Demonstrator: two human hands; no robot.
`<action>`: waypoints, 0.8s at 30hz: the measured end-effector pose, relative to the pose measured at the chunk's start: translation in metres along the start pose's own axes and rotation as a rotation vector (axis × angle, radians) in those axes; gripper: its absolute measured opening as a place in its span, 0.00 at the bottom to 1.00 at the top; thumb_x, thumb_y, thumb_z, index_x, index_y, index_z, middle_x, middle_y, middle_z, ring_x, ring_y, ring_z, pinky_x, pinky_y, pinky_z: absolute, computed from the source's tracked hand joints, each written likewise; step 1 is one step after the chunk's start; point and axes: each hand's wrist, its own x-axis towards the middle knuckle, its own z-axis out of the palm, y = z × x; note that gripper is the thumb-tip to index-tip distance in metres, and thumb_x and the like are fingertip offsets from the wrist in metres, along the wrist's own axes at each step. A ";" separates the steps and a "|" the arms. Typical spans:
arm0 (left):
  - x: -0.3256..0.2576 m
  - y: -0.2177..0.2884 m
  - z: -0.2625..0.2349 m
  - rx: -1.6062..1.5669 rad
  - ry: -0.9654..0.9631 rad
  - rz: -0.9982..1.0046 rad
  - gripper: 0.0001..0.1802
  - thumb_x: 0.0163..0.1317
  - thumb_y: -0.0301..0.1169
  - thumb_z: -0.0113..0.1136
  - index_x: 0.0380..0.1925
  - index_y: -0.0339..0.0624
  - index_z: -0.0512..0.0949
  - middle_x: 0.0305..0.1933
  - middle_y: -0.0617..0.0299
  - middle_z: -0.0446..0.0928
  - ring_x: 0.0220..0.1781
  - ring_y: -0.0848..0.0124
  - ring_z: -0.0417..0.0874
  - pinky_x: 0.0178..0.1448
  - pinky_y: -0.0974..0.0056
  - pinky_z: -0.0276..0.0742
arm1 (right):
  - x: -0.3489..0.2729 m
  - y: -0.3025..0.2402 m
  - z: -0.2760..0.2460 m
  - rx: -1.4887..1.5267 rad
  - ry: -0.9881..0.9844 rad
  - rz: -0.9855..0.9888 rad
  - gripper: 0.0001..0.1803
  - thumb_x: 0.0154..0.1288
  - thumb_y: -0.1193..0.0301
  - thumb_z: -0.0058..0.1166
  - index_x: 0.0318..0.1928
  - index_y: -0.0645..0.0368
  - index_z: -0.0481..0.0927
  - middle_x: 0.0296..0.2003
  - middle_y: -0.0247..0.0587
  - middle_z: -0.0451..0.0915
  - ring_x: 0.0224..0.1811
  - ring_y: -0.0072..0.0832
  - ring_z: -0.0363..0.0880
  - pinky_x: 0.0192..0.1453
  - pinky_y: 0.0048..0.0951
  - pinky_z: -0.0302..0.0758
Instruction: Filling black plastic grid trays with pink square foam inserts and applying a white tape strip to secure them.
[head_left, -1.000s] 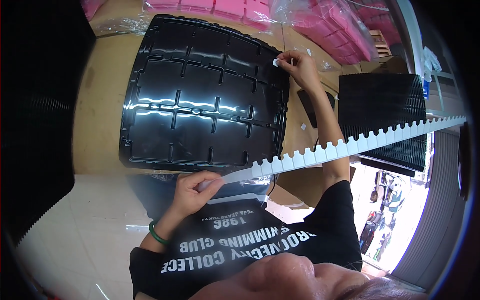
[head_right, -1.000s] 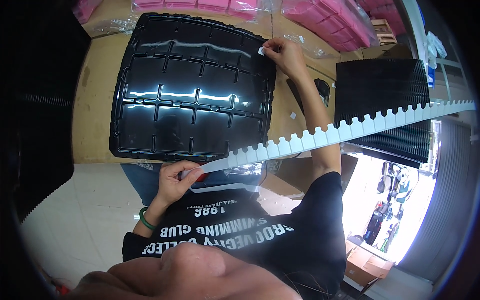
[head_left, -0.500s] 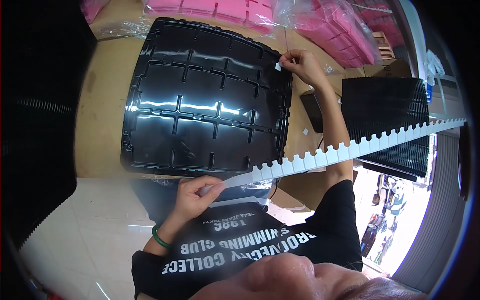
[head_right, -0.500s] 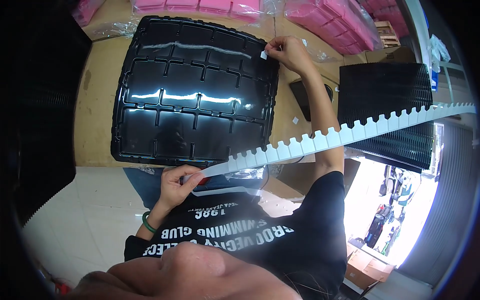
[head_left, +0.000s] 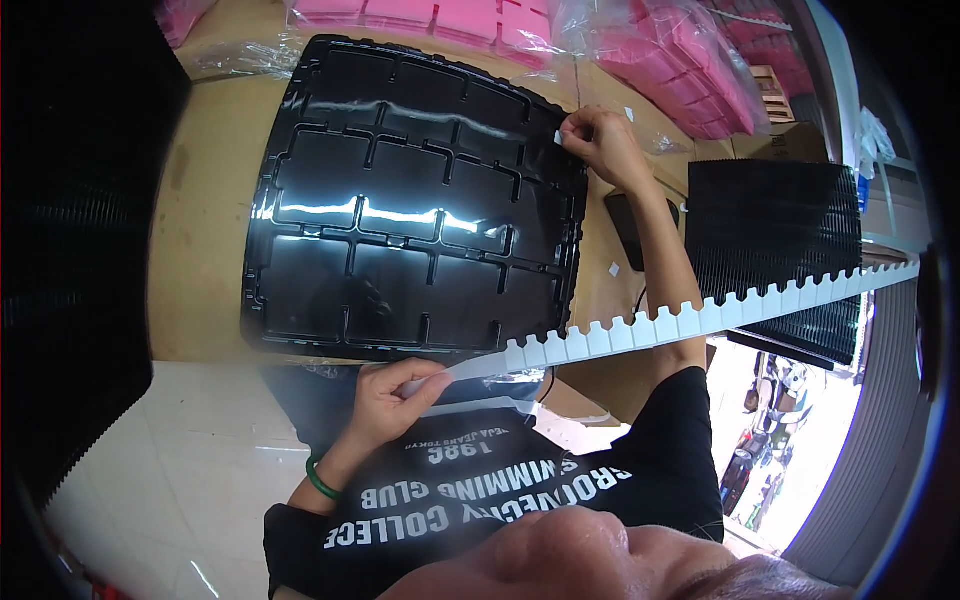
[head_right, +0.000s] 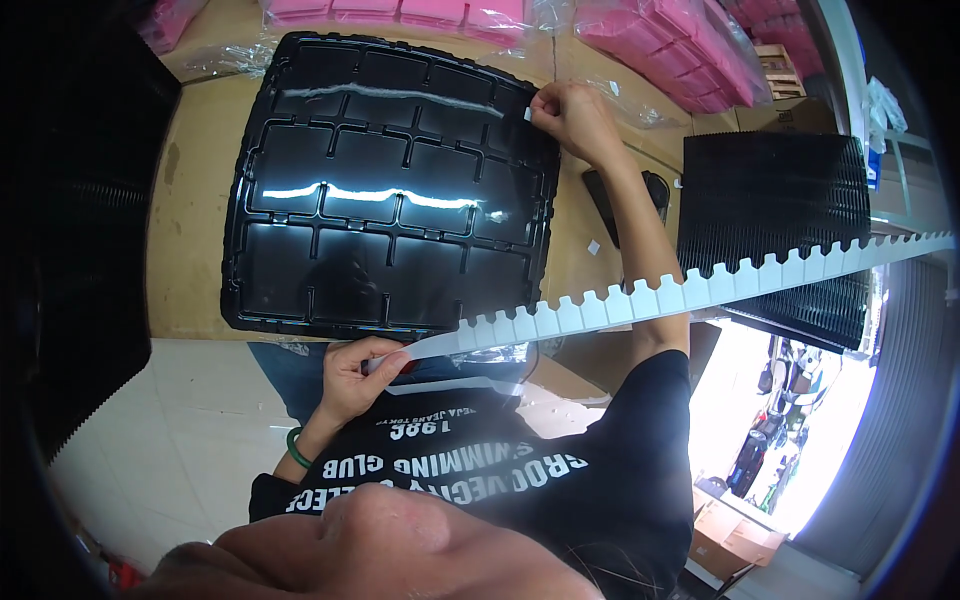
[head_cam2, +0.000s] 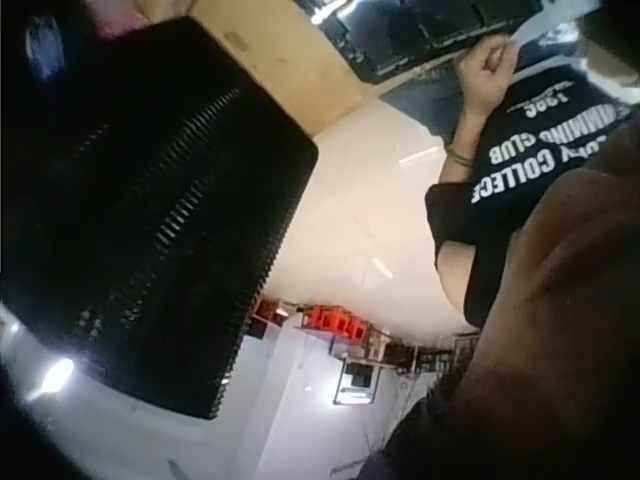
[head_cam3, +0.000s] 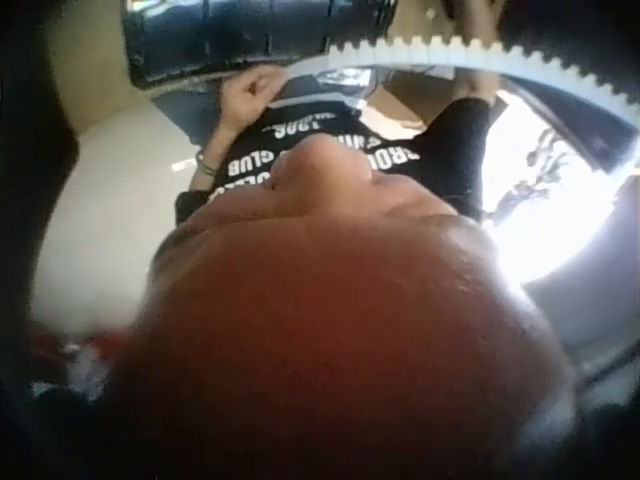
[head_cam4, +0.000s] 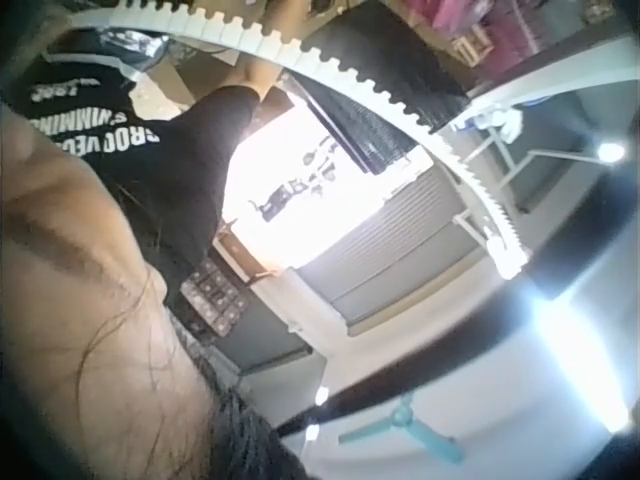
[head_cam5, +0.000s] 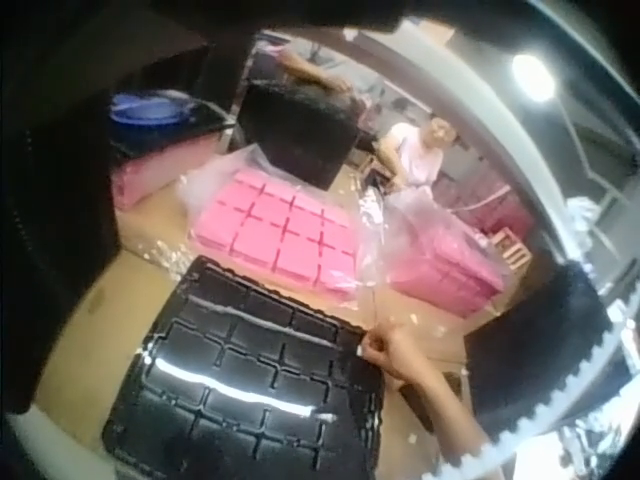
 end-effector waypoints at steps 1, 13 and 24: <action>0.000 0.000 -0.001 0.002 -0.005 0.006 0.04 0.60 0.24 0.68 0.34 0.35 0.86 0.27 0.63 0.85 0.24 0.82 0.80 0.28 0.75 0.71 | -0.001 -0.001 0.001 0.047 -0.015 0.053 0.09 0.55 0.70 0.64 0.35 0.63 0.85 0.28 0.42 0.81 0.32 0.32 0.79 0.41 0.33 0.74; -0.001 -0.002 -0.001 0.022 -0.009 -0.006 0.05 0.61 0.25 0.68 0.36 0.36 0.86 0.28 0.64 0.85 0.24 0.84 0.79 0.28 0.76 0.70 | -0.007 0.009 0.013 0.186 0.099 0.181 0.10 0.58 0.69 0.65 0.36 0.63 0.86 0.23 0.35 0.78 0.28 0.21 0.73 0.36 0.28 0.71; -0.002 -0.006 0.002 0.058 0.015 0.021 0.06 0.63 0.27 0.67 0.37 0.37 0.86 0.29 0.64 0.86 0.26 0.84 0.81 0.30 0.76 0.72 | -0.017 0.004 0.006 0.193 0.079 0.151 0.10 0.56 0.66 0.64 0.35 0.59 0.86 0.22 0.40 0.79 0.26 0.30 0.78 0.37 0.33 0.75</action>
